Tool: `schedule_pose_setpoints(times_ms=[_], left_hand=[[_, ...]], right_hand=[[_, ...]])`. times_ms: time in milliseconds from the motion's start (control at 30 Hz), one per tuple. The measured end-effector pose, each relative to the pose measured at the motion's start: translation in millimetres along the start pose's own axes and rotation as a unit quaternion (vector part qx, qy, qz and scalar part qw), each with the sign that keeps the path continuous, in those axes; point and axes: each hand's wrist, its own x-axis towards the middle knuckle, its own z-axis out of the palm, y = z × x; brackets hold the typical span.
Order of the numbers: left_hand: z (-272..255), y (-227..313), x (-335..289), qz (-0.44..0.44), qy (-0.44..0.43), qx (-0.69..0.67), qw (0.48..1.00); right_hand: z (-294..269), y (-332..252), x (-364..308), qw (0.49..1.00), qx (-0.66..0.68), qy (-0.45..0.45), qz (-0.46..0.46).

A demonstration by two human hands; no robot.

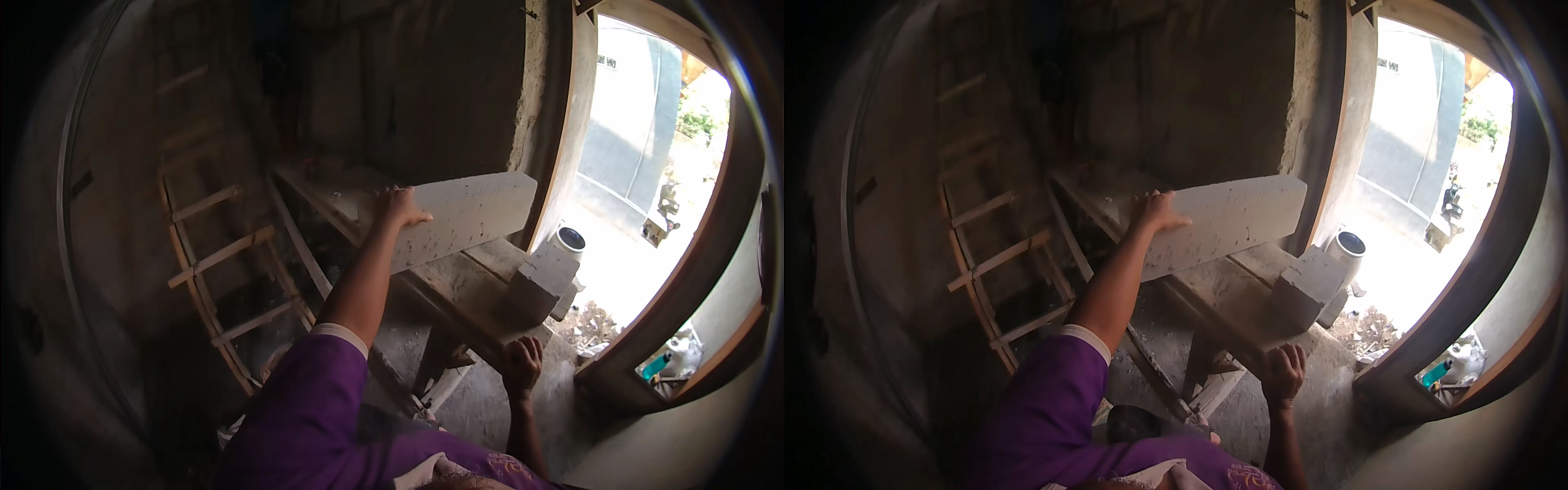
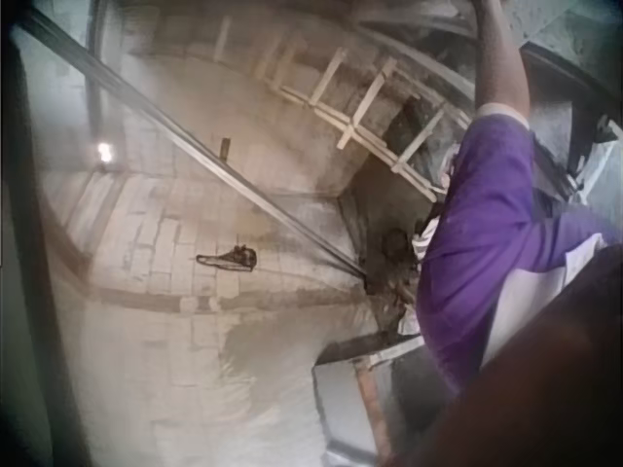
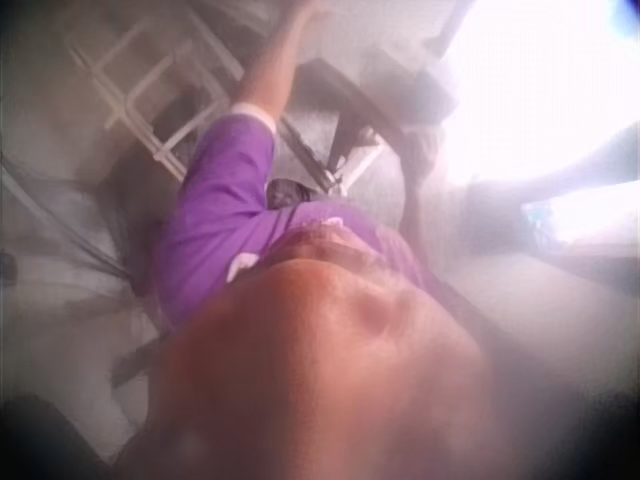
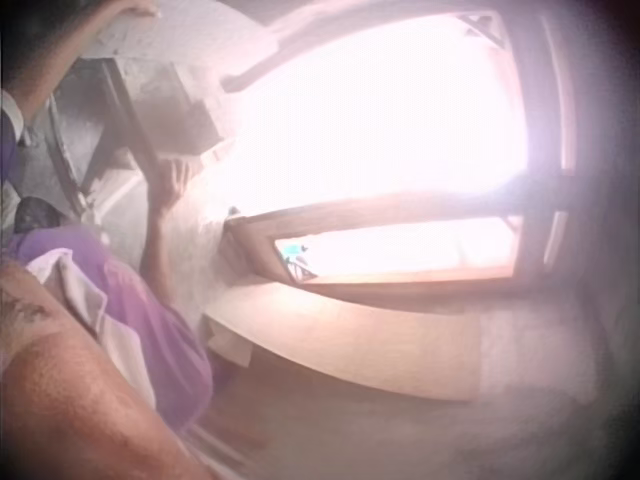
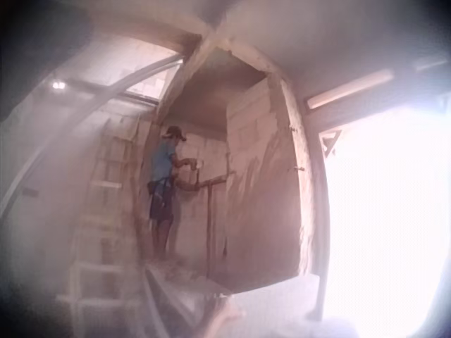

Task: The person repeatedly rubs a white rectangular block against a wooden workbench surface to smooth it. The person holds the block with both hands and moves it back and forth across the wood. The person occasionally lifts the block to inspect it before resuming the rubbing motion.

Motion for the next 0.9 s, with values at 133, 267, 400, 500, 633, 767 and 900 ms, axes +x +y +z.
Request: schedule_pose_setpoints(times_ms=[133,267,400,500,633,767,900], left_hand=[[-0.4,-0.7,1.0,-0.001,-0.005,-0.004,1.000],[-0.8,-2.1,2.7,-0.001,-0.014,-0.035,0.999],[1.7,-2.4,4.5,-0.010,-0.013,-0.038,0.999],[0.1,1.1,0.8,-0.014,-0.003,-0.003,1.000],[-1.4,0.7,1.6,-0.012,-0.012,0.000,1.000],[-0.6,-0.4,1.8,-0.010,-0.012,-0.003,1.000],[-1.4,0.8,1.5,-0.013,-0.015,0.004,1.000]], right_hand=[[1.0,-0.1,0.7,1.000,0.008,-0.005,0.017],[0.4,-0.3,-1.4,1.000,0.003,-0.009,0.029],[3.7,3.5,-3.4,1.000,0.003,-0.005,0.026],[3.6,2.5,-3.0,1.000,0.004,0.000,0.025],[2.4,6.2,-5.5,0.999,0.006,-0.023,0.031],[1.8,3.2,-4.6,0.999,0.009,-0.019,0.036],[2.7,4.9,-4.6,0.999,0.006,-0.023,0.031]])
